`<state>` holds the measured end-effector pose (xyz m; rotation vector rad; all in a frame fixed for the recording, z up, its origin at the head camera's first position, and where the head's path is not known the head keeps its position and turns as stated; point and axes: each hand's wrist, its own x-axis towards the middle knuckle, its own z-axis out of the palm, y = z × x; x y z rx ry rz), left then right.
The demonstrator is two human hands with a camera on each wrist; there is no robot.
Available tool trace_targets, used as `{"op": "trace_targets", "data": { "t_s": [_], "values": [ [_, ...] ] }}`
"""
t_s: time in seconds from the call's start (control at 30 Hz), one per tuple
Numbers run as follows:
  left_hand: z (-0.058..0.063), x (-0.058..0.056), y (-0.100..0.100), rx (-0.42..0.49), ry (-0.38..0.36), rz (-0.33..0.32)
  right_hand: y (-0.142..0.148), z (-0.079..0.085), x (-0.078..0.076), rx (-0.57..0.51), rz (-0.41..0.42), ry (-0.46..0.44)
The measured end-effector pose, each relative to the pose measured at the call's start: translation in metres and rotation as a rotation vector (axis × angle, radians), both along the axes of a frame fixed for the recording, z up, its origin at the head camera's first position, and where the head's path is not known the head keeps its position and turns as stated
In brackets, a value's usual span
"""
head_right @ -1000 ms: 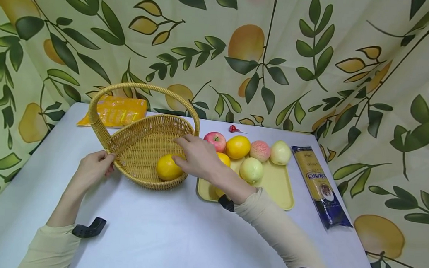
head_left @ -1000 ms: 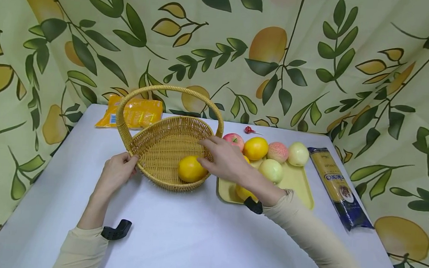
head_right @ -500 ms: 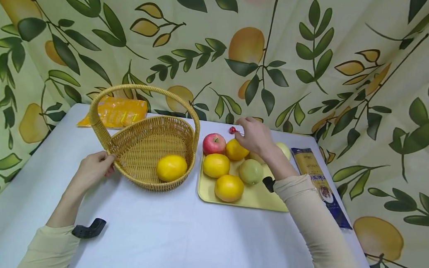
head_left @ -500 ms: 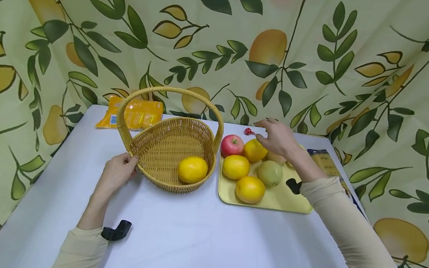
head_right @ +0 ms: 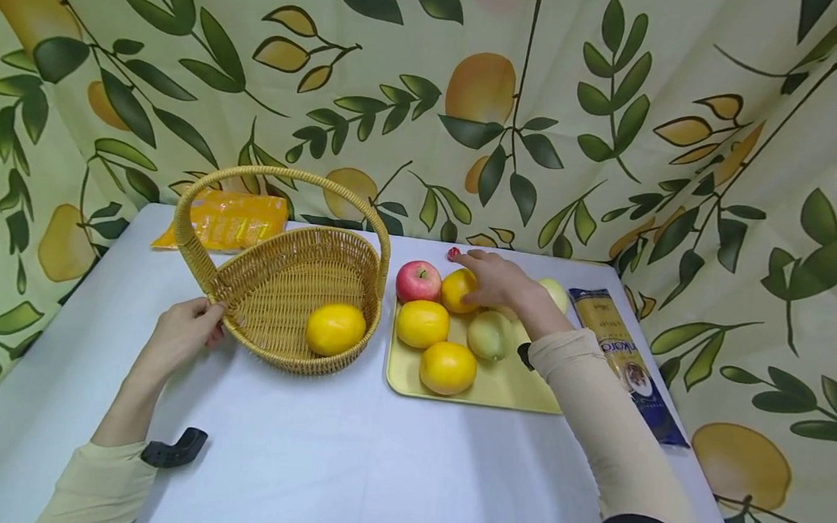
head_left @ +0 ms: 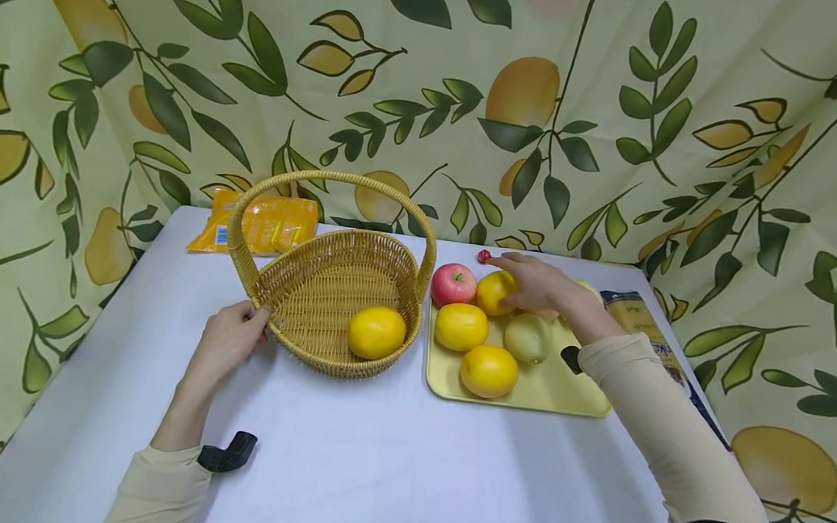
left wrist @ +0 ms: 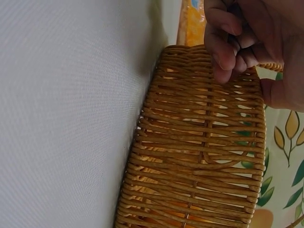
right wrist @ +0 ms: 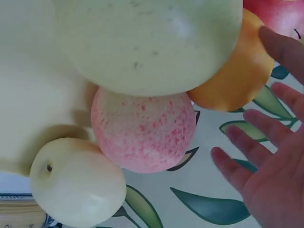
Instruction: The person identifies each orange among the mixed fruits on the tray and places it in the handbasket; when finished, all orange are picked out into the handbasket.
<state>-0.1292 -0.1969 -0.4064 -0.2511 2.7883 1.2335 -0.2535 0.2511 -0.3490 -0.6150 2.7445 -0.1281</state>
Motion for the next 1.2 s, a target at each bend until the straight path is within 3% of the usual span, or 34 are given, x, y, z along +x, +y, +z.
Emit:
{"op": "trace_targets", "data": {
  "t_s": [0.17, 0.33, 0.47, 0.83, 1.2],
  "values": [
    [0.0, 0.0, 0.0, -0.005, -0.004, 0.001, -0.004, -0.002, -0.003, 0.013, 0.036, -0.039],
    [0.001, 0.0, 0.001, 0.0, 0.002, 0.003, -0.001, -0.008, -0.004, 0.01, 0.12, 0.01],
    [0.002, -0.001, 0.002, 0.006, 0.01, 0.006, 0.0, -0.009, -0.003, -0.001, 0.14, 0.059],
    [0.0, -0.001, 0.001, 0.008, 0.012, 0.007, 0.001, -0.009, 0.002, -0.017, 0.1, 0.09],
    [0.0, 0.0, 0.0, 0.011, 0.005, 0.012, 0.01, 0.005, 0.011, -0.139, -0.022, 0.204]
  ]
}}
